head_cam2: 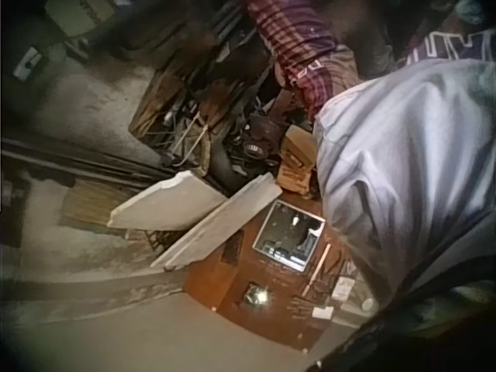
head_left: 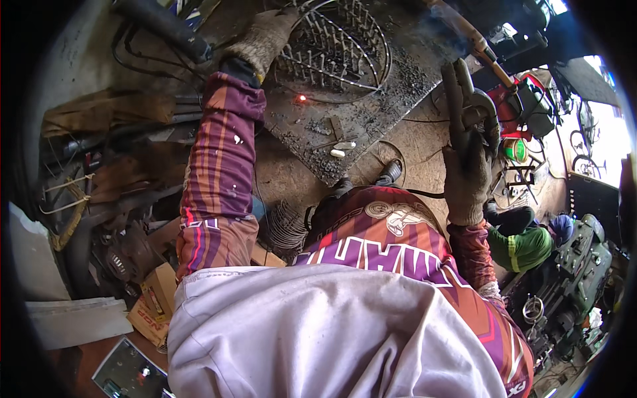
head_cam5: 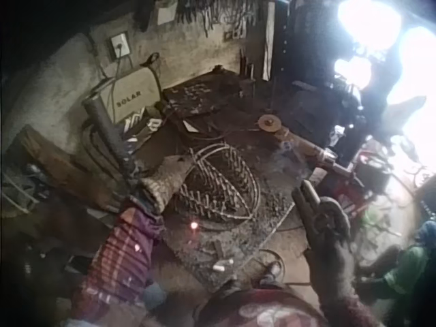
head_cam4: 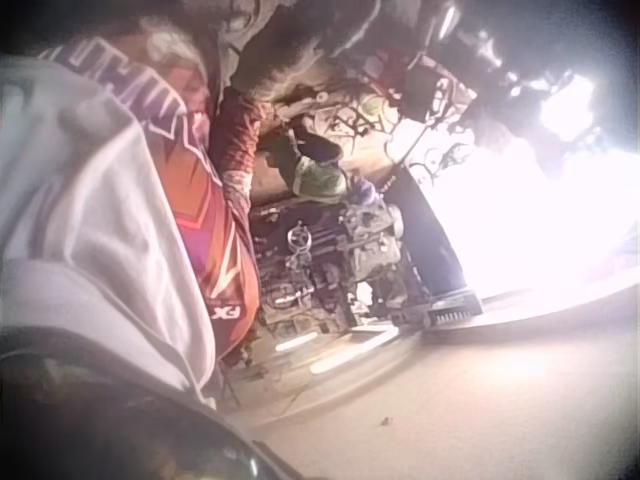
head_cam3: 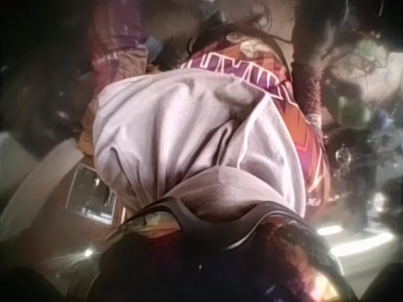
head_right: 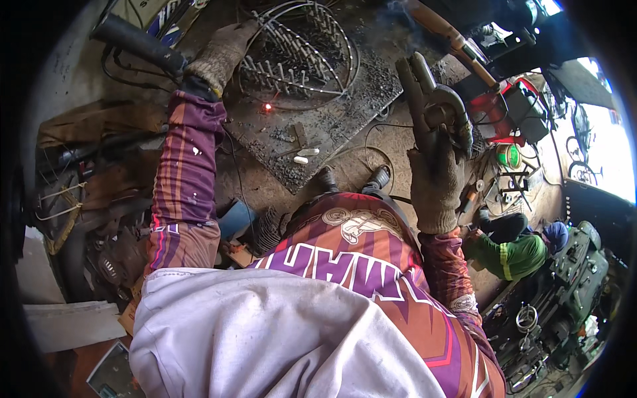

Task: The person uses an angle grinder to smooth a metal rod and then uses a welding torch to join the rod to a circular metal cage structure on a workbench.

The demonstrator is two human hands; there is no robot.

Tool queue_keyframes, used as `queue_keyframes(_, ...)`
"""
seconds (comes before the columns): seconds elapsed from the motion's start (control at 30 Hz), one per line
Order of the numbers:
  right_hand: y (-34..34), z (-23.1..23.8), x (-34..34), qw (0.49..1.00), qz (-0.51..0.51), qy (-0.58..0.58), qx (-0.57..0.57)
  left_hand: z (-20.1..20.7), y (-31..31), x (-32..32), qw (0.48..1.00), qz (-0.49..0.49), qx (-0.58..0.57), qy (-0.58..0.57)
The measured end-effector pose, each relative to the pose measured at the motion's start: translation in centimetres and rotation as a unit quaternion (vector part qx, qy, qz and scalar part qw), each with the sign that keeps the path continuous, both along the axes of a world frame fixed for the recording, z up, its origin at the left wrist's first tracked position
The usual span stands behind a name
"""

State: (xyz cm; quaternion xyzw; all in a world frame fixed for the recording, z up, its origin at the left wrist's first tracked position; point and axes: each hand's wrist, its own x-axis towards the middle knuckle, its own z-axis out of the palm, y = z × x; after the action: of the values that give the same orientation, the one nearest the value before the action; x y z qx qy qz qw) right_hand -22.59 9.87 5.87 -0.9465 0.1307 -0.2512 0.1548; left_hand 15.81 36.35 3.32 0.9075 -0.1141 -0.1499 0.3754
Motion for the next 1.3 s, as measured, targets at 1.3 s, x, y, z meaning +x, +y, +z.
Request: queue_keyframes(1.3, 5.7, 0.3, 9.5, 0.937, 0.332, 0.106, -0.017, -0.9, -0.4, -1.0, 0.994, -0.089, -0.015, -0.056)
